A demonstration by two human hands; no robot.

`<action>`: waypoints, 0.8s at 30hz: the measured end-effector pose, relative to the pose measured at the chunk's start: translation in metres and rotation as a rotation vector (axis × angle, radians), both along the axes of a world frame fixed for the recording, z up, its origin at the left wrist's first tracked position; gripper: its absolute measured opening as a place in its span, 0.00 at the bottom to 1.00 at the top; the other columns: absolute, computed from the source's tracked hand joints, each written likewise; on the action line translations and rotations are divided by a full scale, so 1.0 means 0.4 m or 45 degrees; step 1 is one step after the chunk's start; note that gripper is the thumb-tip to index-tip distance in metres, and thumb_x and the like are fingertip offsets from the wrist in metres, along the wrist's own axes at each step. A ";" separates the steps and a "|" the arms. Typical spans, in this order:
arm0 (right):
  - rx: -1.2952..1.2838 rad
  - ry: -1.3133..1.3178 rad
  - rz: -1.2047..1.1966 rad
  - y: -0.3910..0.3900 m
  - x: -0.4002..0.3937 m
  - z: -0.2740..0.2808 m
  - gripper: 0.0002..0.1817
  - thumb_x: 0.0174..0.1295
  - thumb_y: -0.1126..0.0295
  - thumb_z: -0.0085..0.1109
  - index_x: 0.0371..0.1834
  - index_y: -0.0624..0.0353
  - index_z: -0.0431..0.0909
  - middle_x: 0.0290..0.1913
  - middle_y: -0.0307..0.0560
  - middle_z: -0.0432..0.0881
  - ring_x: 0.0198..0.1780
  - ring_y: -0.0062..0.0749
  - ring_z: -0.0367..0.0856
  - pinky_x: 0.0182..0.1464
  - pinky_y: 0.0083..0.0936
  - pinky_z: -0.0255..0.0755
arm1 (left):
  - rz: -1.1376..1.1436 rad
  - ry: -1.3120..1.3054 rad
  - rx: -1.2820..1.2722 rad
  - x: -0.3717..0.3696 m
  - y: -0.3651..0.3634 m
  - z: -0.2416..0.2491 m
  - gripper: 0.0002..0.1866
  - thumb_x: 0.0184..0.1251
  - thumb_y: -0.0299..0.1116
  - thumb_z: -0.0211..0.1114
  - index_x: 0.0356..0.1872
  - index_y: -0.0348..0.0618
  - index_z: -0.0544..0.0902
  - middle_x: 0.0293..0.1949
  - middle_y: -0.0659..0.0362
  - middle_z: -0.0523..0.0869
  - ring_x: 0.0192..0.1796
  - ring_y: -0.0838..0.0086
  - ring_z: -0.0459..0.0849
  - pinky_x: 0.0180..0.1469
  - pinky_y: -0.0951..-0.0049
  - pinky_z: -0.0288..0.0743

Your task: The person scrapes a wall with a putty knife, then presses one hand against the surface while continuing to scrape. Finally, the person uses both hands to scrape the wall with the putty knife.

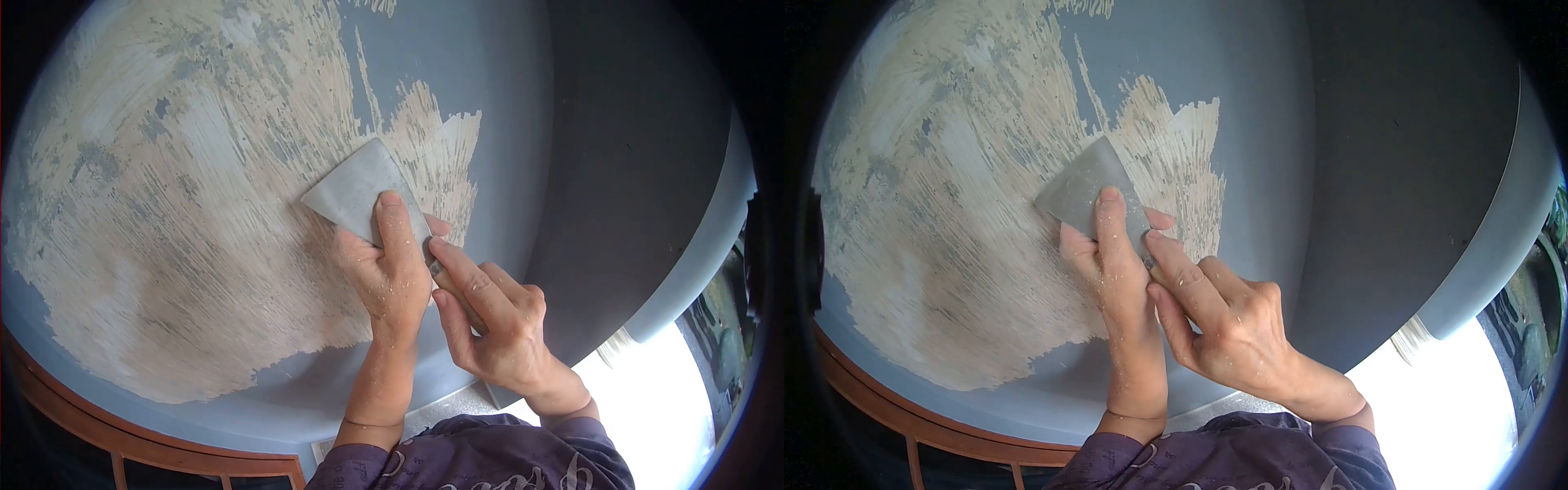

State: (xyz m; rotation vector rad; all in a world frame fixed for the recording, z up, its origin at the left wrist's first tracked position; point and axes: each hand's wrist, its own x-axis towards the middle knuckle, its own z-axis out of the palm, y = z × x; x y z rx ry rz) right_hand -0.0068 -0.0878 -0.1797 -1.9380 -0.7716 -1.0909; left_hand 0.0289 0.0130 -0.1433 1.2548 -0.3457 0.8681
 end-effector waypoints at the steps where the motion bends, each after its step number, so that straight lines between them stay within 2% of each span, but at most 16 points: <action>1: -0.002 -0.001 -0.001 0.001 0.005 0.008 0.25 0.49 0.82 0.62 0.54 0.64 0.76 0.24 0.45 0.79 0.18 0.30 0.74 0.20 0.24 0.68 | 0.015 0.005 -0.018 0.005 -0.001 0.007 0.16 0.70 0.33 0.52 0.27 0.27 0.74 0.17 0.52 0.80 0.19 0.75 0.80 0.17 0.80 0.70; 3: -0.011 0.005 0.001 0.000 0.017 0.035 0.24 0.50 0.82 0.61 0.54 0.64 0.76 0.23 0.46 0.79 0.18 0.31 0.75 0.20 0.24 0.69 | 0.048 0.023 -0.058 0.017 -0.005 0.025 0.16 0.70 0.33 0.52 0.27 0.27 0.74 0.18 0.52 0.80 0.19 0.75 0.81 0.17 0.80 0.71; 6: 0.004 0.000 0.028 -0.009 0.012 0.046 0.24 0.50 0.81 0.61 0.54 0.65 0.75 0.23 0.46 0.78 0.18 0.32 0.75 0.21 0.25 0.70 | -0.016 -0.009 0.079 0.009 0.006 0.039 0.17 0.70 0.33 0.52 0.26 0.27 0.74 0.18 0.51 0.80 0.19 0.74 0.81 0.18 0.79 0.71; 9: -0.002 -0.095 0.021 -0.012 0.004 0.012 0.23 0.51 0.76 0.64 0.53 0.63 0.76 0.19 0.41 0.75 0.13 0.29 0.72 0.14 0.25 0.65 | 0.045 0.124 -0.062 -0.015 -0.013 0.006 0.17 0.69 0.33 0.52 0.25 0.27 0.74 0.18 0.52 0.80 0.19 0.74 0.80 0.18 0.79 0.71; 13: -0.033 -0.087 -0.019 -0.007 0.005 0.023 0.22 0.51 0.76 0.63 0.52 0.63 0.76 0.18 0.42 0.75 0.13 0.30 0.72 0.14 0.25 0.65 | 0.007 0.007 -0.061 -0.001 -0.006 0.002 0.17 0.69 0.33 0.52 0.26 0.26 0.74 0.17 0.52 0.80 0.18 0.75 0.80 0.18 0.78 0.71; 16: -0.066 0.029 -0.009 -0.018 -0.004 0.047 0.23 0.50 0.81 0.61 0.53 0.65 0.76 0.23 0.46 0.79 0.19 0.32 0.76 0.20 0.25 0.69 | 0.015 -0.037 -0.048 0.010 -0.006 0.012 0.17 0.68 0.32 0.51 0.24 0.26 0.75 0.17 0.52 0.80 0.17 0.76 0.78 0.18 0.78 0.69; 21: -0.051 0.026 -0.006 -0.018 -0.008 0.032 0.22 0.50 0.82 0.60 0.52 0.64 0.77 0.23 0.45 0.79 0.18 0.31 0.75 0.21 0.24 0.69 | 0.039 -0.041 -0.116 -0.001 -0.021 0.007 0.18 0.67 0.32 0.50 0.21 0.28 0.74 0.17 0.52 0.80 0.16 0.78 0.76 0.18 0.78 0.67; 24: -0.035 0.014 -0.009 -0.012 0.002 0.048 0.22 0.51 0.82 0.60 0.52 0.64 0.77 0.23 0.46 0.79 0.18 0.31 0.75 0.21 0.24 0.68 | 0.024 0.003 -0.076 0.005 -0.012 0.028 0.17 0.68 0.31 0.51 0.23 0.27 0.74 0.17 0.52 0.80 0.18 0.76 0.78 0.18 0.78 0.69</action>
